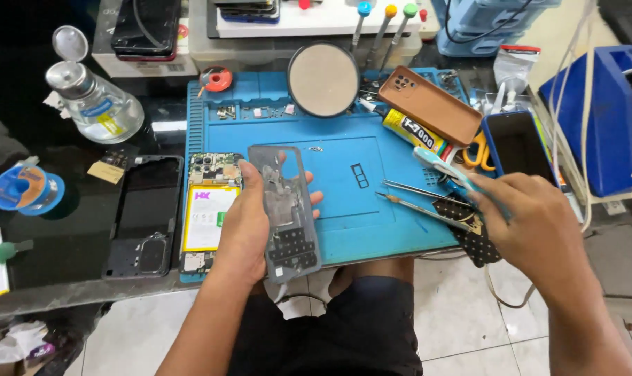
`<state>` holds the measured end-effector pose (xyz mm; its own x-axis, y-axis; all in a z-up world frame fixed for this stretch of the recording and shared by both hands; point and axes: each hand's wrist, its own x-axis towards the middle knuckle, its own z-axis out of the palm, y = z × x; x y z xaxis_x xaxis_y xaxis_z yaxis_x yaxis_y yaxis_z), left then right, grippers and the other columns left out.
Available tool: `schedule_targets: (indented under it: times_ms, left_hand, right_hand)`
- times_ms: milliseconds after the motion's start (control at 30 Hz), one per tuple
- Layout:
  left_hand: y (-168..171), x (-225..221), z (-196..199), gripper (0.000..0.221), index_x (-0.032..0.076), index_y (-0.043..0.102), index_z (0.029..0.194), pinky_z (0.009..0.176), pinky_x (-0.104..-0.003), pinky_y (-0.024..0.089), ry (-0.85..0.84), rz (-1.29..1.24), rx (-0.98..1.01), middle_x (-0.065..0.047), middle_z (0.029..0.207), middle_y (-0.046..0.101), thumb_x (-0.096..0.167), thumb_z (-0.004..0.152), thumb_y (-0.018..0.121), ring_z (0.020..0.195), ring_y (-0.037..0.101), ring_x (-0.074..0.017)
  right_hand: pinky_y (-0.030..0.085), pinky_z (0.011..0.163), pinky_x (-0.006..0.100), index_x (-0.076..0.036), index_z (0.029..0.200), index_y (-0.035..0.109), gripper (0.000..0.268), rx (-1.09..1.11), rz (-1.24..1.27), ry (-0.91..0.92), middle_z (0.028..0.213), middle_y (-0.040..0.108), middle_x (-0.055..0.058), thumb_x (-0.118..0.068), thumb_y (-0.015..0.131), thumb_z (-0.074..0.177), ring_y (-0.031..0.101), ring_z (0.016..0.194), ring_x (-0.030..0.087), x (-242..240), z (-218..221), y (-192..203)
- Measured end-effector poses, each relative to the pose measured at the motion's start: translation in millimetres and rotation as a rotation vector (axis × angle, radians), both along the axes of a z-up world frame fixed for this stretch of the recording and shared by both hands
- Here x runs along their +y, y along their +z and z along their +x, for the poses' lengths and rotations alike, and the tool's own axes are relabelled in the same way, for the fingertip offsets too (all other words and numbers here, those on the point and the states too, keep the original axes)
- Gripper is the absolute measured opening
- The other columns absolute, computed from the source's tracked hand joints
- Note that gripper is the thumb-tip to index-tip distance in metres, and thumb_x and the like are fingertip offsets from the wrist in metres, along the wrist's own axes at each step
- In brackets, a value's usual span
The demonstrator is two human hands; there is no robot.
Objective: Cleaning adhesive residue and dirt from a mobile phone back panel using a scraper, toothbrush, and cloth.
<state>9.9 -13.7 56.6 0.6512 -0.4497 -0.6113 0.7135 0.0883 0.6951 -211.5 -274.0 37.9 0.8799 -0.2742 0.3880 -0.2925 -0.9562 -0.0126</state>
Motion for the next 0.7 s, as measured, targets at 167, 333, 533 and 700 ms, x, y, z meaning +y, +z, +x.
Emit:
schedule_targets:
  times_ms: [167,333,533,700]
  left_hand:
    - [-29,-8,-1,0.031,0.012,0.066,0.121,0.068,-0.034,0.059,-0.167,0.205,-0.340,-0.005,0.103,0.077,0.032,0.101,0.054,0.085,0.072,-0.0187]
    - [-58,-6,-10,0.052,0.005,0.056,0.143,0.088,-0.058,0.058,-0.106,0.343,-1.010,-0.025,0.120,0.070,0.025,0.097,0.067,0.113,0.069,-0.0440]
    - [-85,-14,-13,0.067,0.013,0.034,0.160,0.088,-0.042,0.051,-0.116,0.484,-1.171,-0.015,0.125,0.046,0.023,0.100,0.060,0.107,0.057,-0.0308]
    - [-87,-14,-12,0.062,0.010,0.043,0.155,0.093,-0.043,0.050,-0.098,0.475,-1.240,-0.016,0.124,0.046,0.025,0.098,0.063,0.111,0.057,-0.0329]
  right_hand:
    - [0.053,0.072,0.042,-0.016,0.126,0.075,0.031,0.077,-0.055,0.009,0.112,0.077,0.007,-0.023,0.069,0.096,0.068,0.094,0.028,-5,24,-16]
    - [0.055,0.079,0.038,-0.028,0.110,0.079,0.019,-0.005,-0.112,-0.021,0.098,0.074,0.003,-0.032,0.074,0.092,0.071,0.093,0.024,-18,37,-31]
    - [0.054,0.077,0.044,-0.016,0.127,0.077,0.033,0.129,-0.128,-0.120,0.113,0.076,0.009,-0.030,0.070,0.097,0.067,0.095,0.031,-77,50,-16]
    - [0.046,0.082,0.046,-0.031,0.137,0.068,0.044,0.278,-0.217,0.011,0.110,0.078,-0.003,-0.027,0.064,0.093,0.067,0.099,0.030,-109,72,-34]
